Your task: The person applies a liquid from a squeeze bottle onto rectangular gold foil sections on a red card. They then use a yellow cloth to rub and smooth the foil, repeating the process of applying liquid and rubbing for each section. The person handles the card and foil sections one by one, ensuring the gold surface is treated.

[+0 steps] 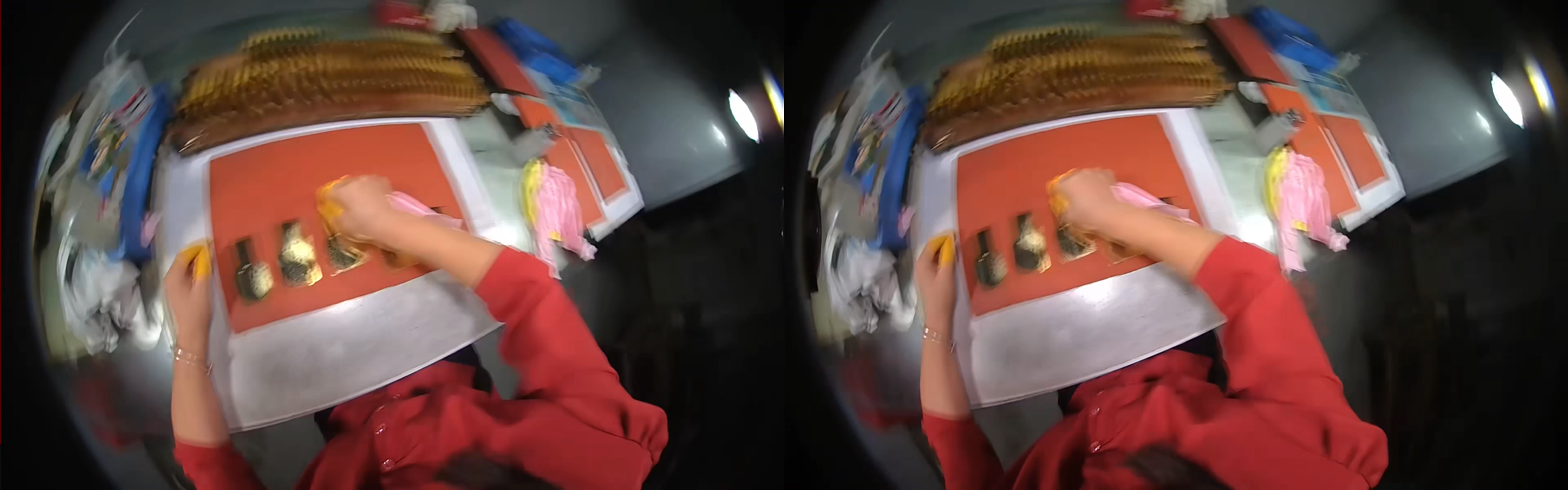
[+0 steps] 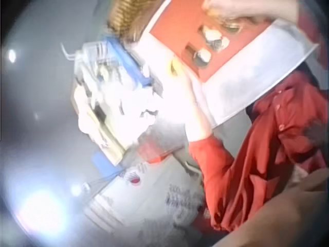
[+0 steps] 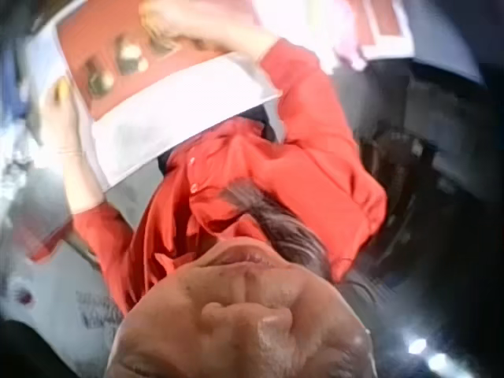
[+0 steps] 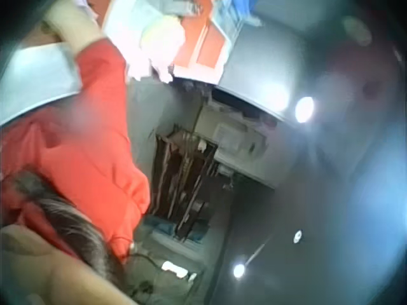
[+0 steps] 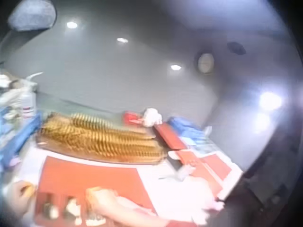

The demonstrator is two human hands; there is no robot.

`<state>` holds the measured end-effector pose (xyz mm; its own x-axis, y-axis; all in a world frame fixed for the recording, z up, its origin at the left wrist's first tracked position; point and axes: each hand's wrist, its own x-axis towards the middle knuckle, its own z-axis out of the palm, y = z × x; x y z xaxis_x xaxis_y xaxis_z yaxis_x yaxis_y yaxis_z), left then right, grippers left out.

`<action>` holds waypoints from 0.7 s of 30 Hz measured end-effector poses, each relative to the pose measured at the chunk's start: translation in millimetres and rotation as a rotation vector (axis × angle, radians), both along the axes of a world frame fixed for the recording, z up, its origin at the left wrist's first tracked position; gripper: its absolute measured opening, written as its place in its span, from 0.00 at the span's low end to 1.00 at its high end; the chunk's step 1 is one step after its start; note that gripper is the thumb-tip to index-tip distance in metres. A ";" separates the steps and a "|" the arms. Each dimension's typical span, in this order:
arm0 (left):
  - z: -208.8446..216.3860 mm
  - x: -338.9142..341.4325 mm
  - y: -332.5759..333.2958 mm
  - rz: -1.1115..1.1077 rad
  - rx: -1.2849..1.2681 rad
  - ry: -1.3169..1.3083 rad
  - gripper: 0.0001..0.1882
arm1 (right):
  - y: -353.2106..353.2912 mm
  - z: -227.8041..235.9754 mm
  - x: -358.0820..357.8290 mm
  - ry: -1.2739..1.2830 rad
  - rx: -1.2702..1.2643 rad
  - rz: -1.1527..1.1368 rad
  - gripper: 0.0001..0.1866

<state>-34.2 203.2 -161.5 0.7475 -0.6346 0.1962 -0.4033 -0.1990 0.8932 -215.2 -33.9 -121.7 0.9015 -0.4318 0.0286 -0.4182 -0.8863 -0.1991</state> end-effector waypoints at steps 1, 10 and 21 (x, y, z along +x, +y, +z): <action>17.5 -7.1 1.8 0.006 0.108 -0.003 0.10 | 7.3 9.0 8.8 0.244 0.028 -0.036 0.10; -25.4 13.3 5.0 -0.058 0.055 -0.203 0.12 | 2.0 -7.0 -9.6 -0.122 0.131 0.137 0.06; 18.7 -12.4 -10.3 0.073 0.131 -0.091 0.10 | 4.8 -9.8 -15.6 -0.165 0.158 0.096 0.09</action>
